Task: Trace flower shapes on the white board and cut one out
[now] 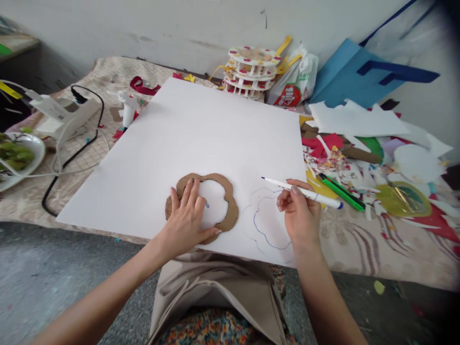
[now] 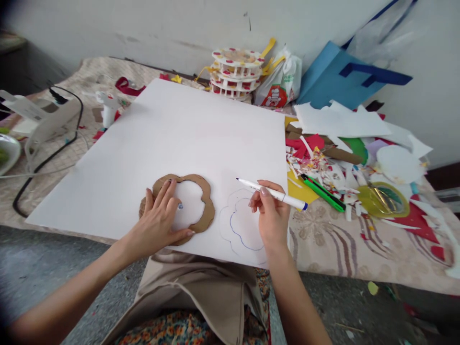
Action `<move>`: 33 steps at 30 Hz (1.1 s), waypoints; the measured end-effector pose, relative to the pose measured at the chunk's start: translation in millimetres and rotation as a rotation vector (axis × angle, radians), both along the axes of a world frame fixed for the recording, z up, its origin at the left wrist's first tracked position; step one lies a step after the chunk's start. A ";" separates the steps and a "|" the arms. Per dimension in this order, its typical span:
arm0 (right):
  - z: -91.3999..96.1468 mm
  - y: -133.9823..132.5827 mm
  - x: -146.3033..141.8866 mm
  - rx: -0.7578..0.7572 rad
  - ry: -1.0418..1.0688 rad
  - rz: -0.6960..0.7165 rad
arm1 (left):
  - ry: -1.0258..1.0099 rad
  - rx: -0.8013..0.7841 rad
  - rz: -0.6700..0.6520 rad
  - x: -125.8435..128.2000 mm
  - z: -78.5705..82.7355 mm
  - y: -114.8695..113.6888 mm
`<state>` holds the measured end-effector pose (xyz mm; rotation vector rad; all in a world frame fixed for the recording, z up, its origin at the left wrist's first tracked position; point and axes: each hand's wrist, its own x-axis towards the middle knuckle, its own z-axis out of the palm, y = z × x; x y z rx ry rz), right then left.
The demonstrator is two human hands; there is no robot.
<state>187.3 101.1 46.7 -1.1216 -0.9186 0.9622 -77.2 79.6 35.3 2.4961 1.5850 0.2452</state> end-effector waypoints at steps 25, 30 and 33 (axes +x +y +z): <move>10.0 11.7 -16.2 -0.046 -0.063 0.191 | -0.035 0.003 0.002 1.5 -1.3 0.7; 19.5 42.0 -33.0 -0.065 -0.097 0.378 | -0.017 0.011 0.005 2.0 -2.2 0.9; 18.8 68.7 -50.4 -0.077 -0.125 0.494 | -0.020 -0.004 0.015 2.5 -0.8 0.9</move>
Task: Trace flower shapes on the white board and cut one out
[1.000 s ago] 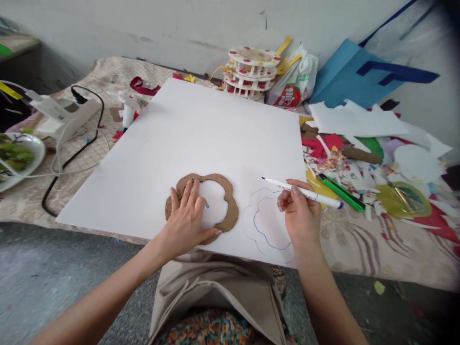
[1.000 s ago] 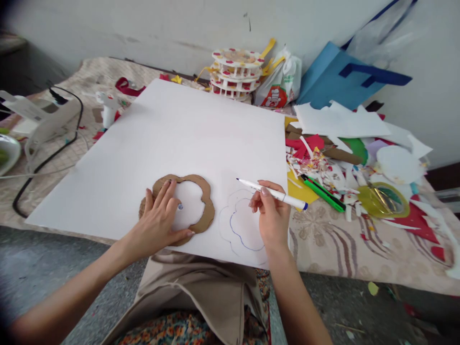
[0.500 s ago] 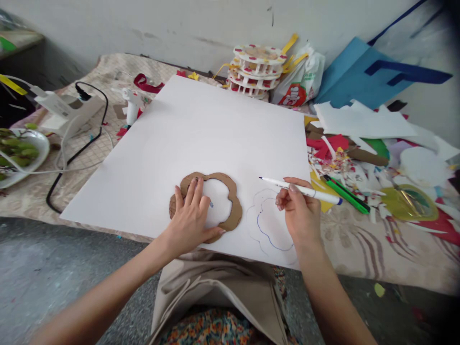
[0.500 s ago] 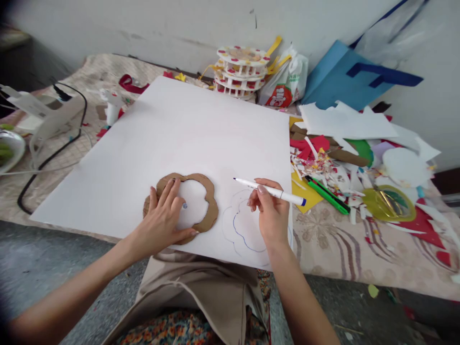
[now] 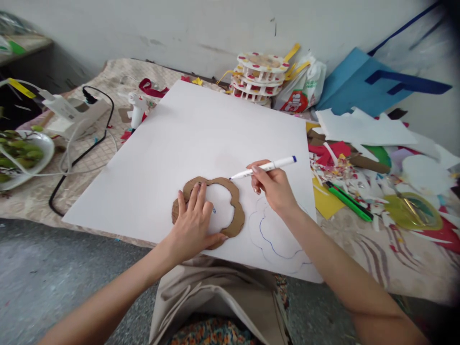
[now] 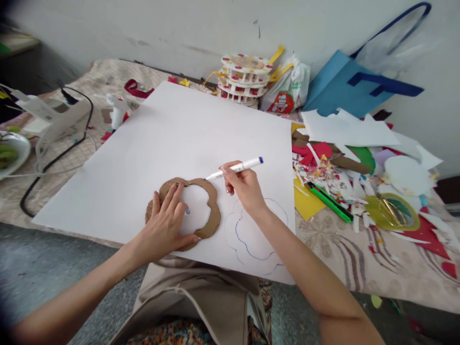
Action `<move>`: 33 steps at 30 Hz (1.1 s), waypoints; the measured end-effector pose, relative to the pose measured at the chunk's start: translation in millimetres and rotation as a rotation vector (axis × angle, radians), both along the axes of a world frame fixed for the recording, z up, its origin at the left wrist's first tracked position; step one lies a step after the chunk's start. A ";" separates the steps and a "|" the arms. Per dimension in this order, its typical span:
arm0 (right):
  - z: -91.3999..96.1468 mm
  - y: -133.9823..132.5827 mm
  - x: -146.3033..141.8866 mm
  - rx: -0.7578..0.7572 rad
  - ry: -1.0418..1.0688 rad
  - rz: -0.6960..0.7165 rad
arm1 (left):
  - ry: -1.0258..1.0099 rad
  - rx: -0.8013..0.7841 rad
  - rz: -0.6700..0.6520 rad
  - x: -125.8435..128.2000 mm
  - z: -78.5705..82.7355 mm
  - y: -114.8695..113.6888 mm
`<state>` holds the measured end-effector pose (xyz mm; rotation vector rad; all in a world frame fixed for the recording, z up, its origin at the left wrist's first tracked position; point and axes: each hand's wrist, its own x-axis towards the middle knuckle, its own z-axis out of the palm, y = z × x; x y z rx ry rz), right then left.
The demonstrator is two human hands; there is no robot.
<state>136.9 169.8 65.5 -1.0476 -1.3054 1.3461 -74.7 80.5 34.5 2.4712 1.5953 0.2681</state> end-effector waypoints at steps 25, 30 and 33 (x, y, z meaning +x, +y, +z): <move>-25.7 65.5 -50.6 -0.061 -0.145 0.267 | -0.014 -0.014 -0.001 0.3 4.2 2.9; -27.1 66.5 -51.2 -0.050 -0.152 0.278 | -0.024 0.004 -0.007 -0.7 3.4 2.8; -27.2 67.8 -50.9 -0.047 -0.167 0.282 | -0.031 -0.008 0.000 -0.4 3.0 2.5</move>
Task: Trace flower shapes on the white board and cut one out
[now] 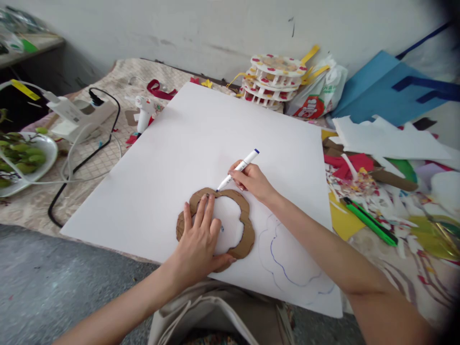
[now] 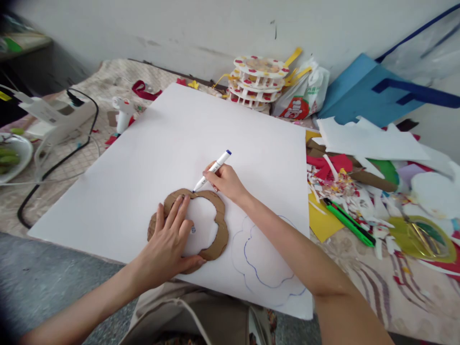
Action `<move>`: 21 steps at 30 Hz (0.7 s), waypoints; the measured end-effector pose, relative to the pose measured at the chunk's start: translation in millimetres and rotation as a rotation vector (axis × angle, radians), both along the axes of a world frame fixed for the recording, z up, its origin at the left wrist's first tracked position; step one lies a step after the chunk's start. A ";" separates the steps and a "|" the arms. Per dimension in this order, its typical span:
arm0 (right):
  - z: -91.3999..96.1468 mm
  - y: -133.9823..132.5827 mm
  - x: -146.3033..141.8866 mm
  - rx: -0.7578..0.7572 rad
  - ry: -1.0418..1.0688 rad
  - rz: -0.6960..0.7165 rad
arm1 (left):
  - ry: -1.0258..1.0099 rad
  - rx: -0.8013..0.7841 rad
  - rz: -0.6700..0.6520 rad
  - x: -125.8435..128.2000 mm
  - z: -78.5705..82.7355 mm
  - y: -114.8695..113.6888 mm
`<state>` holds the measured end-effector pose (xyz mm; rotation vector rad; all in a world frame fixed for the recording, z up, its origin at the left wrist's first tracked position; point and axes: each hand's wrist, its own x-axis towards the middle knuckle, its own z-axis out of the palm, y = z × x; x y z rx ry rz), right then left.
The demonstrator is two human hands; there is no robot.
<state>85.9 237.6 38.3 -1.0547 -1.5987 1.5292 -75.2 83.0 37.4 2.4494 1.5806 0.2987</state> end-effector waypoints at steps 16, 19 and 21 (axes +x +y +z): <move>-2.9 5.0 13.2 0.066 -0.062 -0.014 | 0.007 -0.023 0.000 1.3 2.0 1.0; 0.0 3.3 16.6 0.048 -0.067 -0.043 | 0.004 -0.027 0.006 1.5 2.2 0.9; 1.3 2.6 19.2 0.035 -0.063 -0.060 | 0.002 -0.029 0.006 1.6 2.3 0.8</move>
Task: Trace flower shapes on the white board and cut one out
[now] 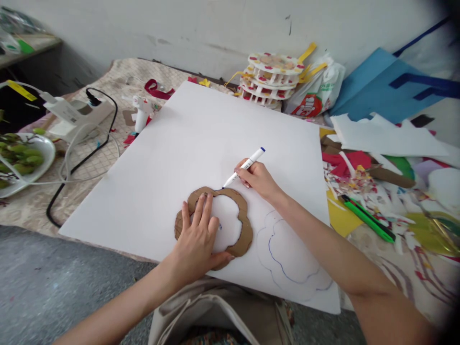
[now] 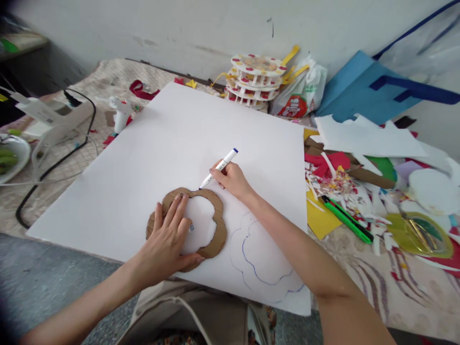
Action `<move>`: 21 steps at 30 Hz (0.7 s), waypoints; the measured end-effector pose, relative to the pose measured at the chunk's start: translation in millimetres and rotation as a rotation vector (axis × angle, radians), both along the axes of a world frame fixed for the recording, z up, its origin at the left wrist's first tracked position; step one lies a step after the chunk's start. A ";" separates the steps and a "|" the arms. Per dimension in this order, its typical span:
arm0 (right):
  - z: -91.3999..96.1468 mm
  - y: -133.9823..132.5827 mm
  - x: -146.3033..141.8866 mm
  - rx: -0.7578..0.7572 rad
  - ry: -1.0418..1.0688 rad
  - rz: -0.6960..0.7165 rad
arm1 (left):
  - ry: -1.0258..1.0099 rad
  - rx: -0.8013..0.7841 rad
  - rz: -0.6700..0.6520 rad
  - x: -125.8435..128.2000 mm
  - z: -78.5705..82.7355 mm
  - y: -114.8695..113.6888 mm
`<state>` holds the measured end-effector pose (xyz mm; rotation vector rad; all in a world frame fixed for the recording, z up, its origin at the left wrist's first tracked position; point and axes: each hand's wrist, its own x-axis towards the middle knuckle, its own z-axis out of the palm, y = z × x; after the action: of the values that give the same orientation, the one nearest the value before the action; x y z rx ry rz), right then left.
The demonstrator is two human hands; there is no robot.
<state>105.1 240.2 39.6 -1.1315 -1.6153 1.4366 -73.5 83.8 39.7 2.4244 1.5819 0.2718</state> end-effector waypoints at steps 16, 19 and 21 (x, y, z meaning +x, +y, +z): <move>0.6 -13.5 22.2 0.078 -0.039 -0.132 | -0.017 0.036 -0.009 -1.0 -1.0 -0.2; -1.4 -17.1 27.8 0.079 -0.024 -0.159 | -0.019 0.034 -0.011 -0.9 -1.6 -0.5; -2.2 -20.9 31.6 0.066 -0.005 -0.181 | -0.005 0.024 -0.012 -0.7 -1.0 -0.5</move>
<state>136.7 219.3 37.4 -1.2108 -1.5107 1.2565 -74.2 83.3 38.7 2.4490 1.5702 0.2956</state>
